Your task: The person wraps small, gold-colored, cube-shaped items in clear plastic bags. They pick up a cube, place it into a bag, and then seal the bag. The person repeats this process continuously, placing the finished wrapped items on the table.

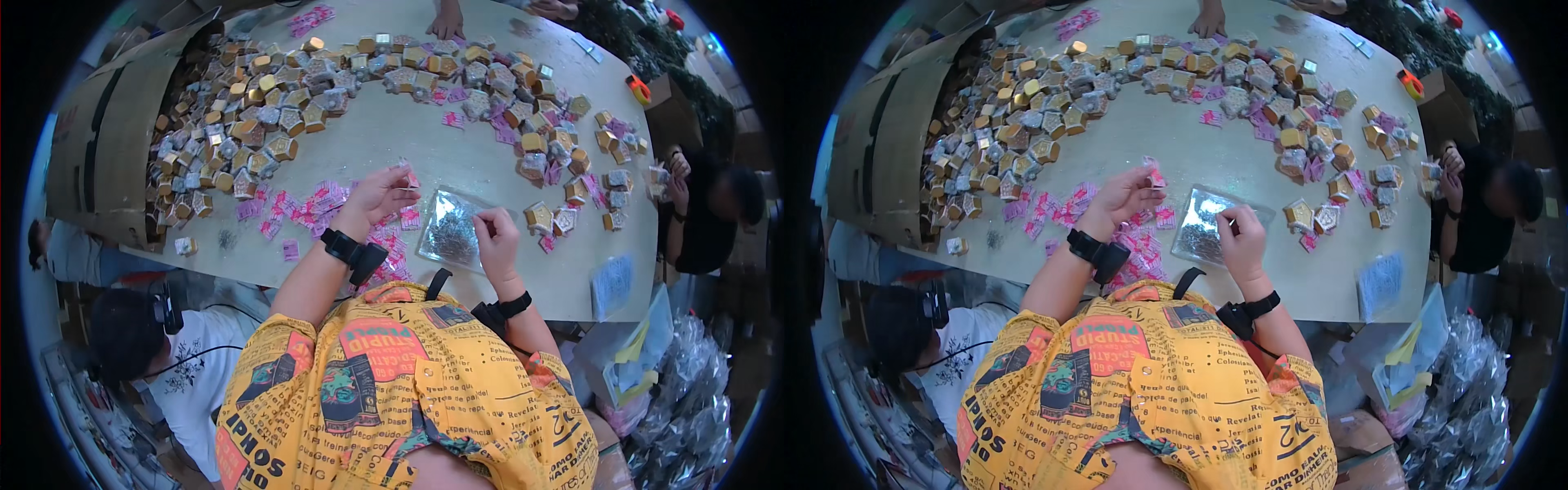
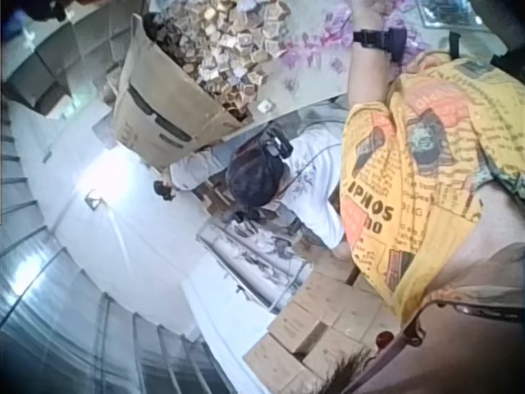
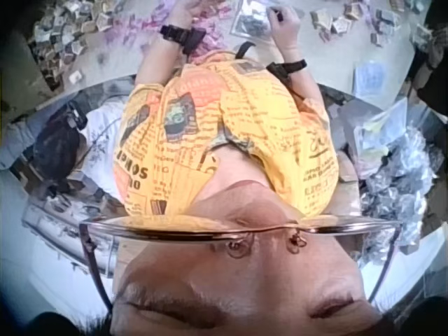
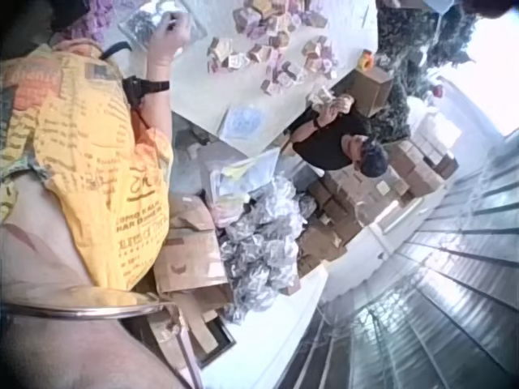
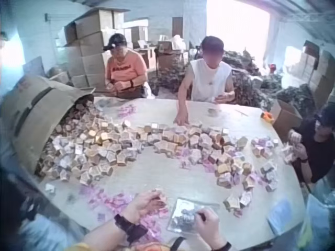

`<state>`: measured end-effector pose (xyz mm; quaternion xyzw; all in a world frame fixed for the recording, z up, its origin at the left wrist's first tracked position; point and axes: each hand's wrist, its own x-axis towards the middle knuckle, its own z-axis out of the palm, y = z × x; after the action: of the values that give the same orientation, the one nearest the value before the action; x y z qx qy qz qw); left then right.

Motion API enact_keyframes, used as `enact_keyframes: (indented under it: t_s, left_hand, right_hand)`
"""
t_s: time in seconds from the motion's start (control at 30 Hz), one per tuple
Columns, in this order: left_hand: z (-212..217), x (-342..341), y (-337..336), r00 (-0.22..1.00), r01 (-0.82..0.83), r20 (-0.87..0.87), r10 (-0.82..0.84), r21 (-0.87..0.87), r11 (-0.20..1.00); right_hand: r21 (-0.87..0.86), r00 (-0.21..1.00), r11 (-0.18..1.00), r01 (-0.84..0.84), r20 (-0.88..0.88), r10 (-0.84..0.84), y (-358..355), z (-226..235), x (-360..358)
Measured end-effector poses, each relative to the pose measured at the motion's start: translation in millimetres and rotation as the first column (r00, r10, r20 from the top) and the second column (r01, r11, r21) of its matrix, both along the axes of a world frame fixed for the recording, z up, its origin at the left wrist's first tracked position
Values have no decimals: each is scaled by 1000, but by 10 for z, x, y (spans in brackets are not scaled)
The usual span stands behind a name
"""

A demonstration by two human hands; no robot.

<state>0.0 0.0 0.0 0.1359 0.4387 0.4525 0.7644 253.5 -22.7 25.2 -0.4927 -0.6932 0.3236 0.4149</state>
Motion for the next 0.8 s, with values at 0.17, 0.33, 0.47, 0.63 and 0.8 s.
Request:
enact_keyframes:
  t_s: [0.17, 0.33, 0.47, 0.63, 0.8]
  left_hand:
    - [110, 33, -40, 947, -44, 305, 96, -170, 984]
    - [211, 152, -49, 902, -58, 421, 96, -103, 993]
    - [178, 205, -54, 914, -101, 387, 122, -76, 992]
    - [202, 195, -82, 956, -78, 278, 91, -59, 995]
    - [498, 300, -140, 962, -73, -255, 95, 96, 993]
  right_hand:
    - [151, 992, 988, 37, -127, -18, 99, 333, -378]
    - [437, 980, 894, -100, 199, 13, 182, 311, -589]
    - [298, 999, 953, -52, 22, 47, 142, 171, -713]
    - [-380, 920, 917, -124, -389, -37, 164, 36, -689]
    - [-499, 866, 850, -169, -487, -114, 255, 13, -602]
